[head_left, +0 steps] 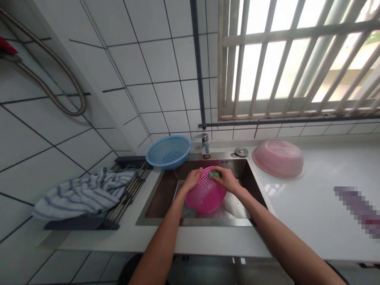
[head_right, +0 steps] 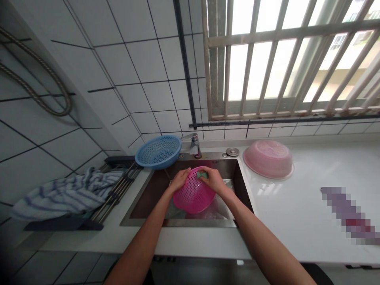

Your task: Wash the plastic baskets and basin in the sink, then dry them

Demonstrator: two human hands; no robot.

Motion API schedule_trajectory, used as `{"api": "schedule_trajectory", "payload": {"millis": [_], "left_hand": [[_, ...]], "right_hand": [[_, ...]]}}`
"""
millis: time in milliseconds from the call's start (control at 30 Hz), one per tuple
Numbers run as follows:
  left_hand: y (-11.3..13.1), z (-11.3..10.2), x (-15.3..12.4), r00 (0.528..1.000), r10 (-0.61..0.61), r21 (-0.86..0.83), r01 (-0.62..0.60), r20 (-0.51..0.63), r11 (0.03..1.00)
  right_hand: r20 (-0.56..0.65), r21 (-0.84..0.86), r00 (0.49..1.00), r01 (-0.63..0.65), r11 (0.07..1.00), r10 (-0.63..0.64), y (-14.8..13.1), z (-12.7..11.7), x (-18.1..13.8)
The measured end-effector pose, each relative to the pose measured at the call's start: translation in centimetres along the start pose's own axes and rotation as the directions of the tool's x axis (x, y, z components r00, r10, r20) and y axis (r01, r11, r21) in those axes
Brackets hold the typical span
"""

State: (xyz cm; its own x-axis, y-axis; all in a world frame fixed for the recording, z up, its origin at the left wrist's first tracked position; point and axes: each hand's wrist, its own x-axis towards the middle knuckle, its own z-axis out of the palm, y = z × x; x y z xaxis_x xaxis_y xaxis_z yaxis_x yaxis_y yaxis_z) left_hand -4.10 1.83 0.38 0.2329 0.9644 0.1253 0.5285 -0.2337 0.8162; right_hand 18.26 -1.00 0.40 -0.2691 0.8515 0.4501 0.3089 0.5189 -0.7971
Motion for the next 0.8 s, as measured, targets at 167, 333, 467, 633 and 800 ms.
{"api": "schedule_trajectory", "payload": {"millis": [167, 333, 467, 633, 800], "left_hand": [[0.1, -0.1, 0.0, 1.0, 0.014, 0.033, -0.013, -0.015, 0.999], [0.9, 0.5, -0.3, 0.995, 0.084, 0.026, -0.086, 0.059, 0.996], [0.7, 0.5, -0.2, 0.998, 0.052, 0.04, -0.053, 0.021, 0.998], [-0.1, 0.3, 0.1, 0.999, 0.05, 0.024, -0.049, -0.014, 0.998], [-0.5, 0.9, 0.3, 0.997, 0.076, -0.082, -0.075, 0.003, 0.994]], "right_hand": [[0.093, -0.006, 0.987, 0.129, 0.992, -0.128, -0.8, -0.3, 0.1], [-0.125, -0.088, 0.99, -0.074, 0.993, 0.063, 1.4, -2.0, 0.5], [-0.01, -0.069, 1.0, 0.01, 0.998, -0.011, 0.3, -0.9, 0.4], [0.204, -0.058, 0.97, 0.148, 0.987, -0.134, -2.1, 0.4, 0.0], [-0.112, -0.077, 0.993, 0.039, 0.996, -0.048, -0.8, -1.7, 0.4]]}}
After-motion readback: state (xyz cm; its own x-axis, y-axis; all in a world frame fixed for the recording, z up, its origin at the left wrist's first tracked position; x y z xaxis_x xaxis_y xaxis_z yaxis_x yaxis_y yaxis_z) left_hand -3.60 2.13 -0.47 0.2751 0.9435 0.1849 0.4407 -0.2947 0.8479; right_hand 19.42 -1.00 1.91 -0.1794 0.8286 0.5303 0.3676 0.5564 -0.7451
